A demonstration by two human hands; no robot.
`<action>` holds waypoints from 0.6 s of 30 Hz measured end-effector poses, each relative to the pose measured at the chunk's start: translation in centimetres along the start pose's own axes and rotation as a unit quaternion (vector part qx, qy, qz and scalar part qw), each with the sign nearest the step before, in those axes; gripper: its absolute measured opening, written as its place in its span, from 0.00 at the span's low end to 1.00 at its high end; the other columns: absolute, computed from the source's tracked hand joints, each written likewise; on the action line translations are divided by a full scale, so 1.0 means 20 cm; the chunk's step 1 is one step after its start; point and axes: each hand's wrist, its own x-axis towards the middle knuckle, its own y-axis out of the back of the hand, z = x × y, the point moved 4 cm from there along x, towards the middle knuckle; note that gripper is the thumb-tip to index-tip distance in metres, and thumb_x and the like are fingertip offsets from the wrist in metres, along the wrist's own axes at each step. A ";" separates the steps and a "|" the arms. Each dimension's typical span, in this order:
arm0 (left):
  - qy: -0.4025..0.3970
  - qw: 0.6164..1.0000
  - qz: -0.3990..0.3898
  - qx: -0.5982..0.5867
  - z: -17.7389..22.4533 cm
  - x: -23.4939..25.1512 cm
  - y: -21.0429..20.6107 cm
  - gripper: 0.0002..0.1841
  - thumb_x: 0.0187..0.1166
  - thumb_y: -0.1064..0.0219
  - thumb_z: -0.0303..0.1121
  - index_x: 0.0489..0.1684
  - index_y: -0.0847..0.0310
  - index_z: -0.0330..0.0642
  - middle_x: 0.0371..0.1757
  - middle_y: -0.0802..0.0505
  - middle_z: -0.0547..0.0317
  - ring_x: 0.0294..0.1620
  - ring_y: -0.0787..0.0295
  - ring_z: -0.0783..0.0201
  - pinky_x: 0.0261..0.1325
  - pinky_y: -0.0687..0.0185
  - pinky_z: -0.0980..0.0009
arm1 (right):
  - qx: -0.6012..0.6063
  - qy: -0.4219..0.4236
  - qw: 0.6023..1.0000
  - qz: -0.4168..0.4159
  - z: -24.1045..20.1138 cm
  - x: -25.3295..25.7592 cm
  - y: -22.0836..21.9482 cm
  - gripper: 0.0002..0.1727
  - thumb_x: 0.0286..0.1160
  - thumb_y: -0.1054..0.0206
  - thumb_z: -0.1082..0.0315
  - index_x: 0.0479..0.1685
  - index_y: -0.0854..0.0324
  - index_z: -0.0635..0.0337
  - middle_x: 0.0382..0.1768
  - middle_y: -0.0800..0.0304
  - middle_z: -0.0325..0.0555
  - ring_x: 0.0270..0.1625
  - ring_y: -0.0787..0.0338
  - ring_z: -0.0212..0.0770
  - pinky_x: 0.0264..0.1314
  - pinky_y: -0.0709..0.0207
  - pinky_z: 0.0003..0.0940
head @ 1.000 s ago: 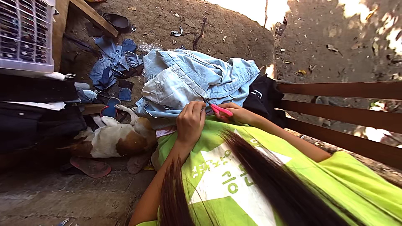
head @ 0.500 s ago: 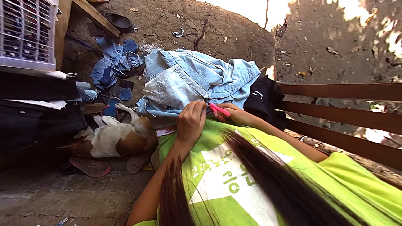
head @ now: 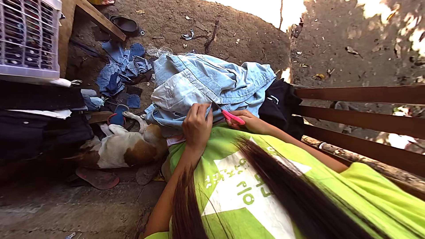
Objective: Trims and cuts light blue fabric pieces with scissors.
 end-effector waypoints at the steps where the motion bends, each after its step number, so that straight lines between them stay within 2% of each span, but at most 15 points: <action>1: -0.006 1.000 0.004 -0.004 0.00 -0.01 0.00 0.06 0.73 0.26 0.27 0.42 0.08 0.35 0.39 0.08 0.47 0.37 0.08 0.53 0.35 0.14 0.61 | -0.007 -0.002 1.000 -0.002 0.00 0.00 0.00 0.15 0.79 0.53 0.67 0.28 0.22 0.54 0.19 0.26 0.25 0.22 0.29 0.17 0.28 0.36 0.14; 5: -0.023 0.999 0.020 -0.011 0.01 -0.02 0.01 0.05 0.72 0.27 0.26 0.39 0.08 0.34 0.38 0.08 0.48 0.36 0.08 0.55 0.35 0.14 0.63 | -0.017 0.005 1.000 -0.013 0.02 0.02 0.00 0.16 0.79 0.54 0.66 0.29 0.22 0.54 0.18 0.27 0.26 0.22 0.27 0.19 0.28 0.34 0.16; 8: -0.023 0.999 0.030 -0.010 0.01 -0.02 0.03 0.05 0.71 0.27 0.25 0.38 0.08 0.34 0.38 0.07 0.48 0.36 0.08 0.56 0.34 0.15 0.64 | -0.014 0.053 0.998 -0.013 0.03 0.02 -0.01 0.16 0.79 0.53 0.66 0.24 0.23 0.52 0.18 0.26 0.22 0.22 0.28 0.15 0.27 0.35 0.13; 10: -0.021 0.999 0.031 -0.012 0.01 -0.02 0.03 0.04 0.71 0.27 0.25 0.38 0.09 0.34 0.38 0.08 0.49 0.36 0.08 0.56 0.34 0.15 0.65 | -0.001 0.071 0.997 -0.026 0.04 0.01 -0.01 0.17 0.80 0.51 0.65 0.24 0.22 0.51 0.18 0.25 0.22 0.23 0.28 0.15 0.28 0.35 0.13; 15: -0.022 0.999 0.032 -0.009 0.02 -0.03 0.02 0.05 0.70 0.27 0.24 0.38 0.08 0.34 0.38 0.08 0.48 0.35 0.08 0.56 0.34 0.15 0.65 | 0.006 0.019 0.999 -0.040 0.03 0.01 -0.01 0.16 0.82 0.53 0.66 0.27 0.23 0.52 0.21 0.24 0.24 0.25 0.26 0.17 0.31 0.33 0.14; 18: -0.032 0.999 0.032 -0.003 0.02 -0.02 0.02 0.04 0.68 0.27 0.23 0.36 0.08 0.34 0.37 0.08 0.48 0.35 0.08 0.55 0.33 0.15 0.64 | 0.008 0.018 0.999 -0.044 0.01 0.02 -0.03 0.16 0.82 0.56 0.66 0.28 0.25 0.51 0.22 0.26 0.23 0.26 0.28 0.16 0.31 0.35 0.13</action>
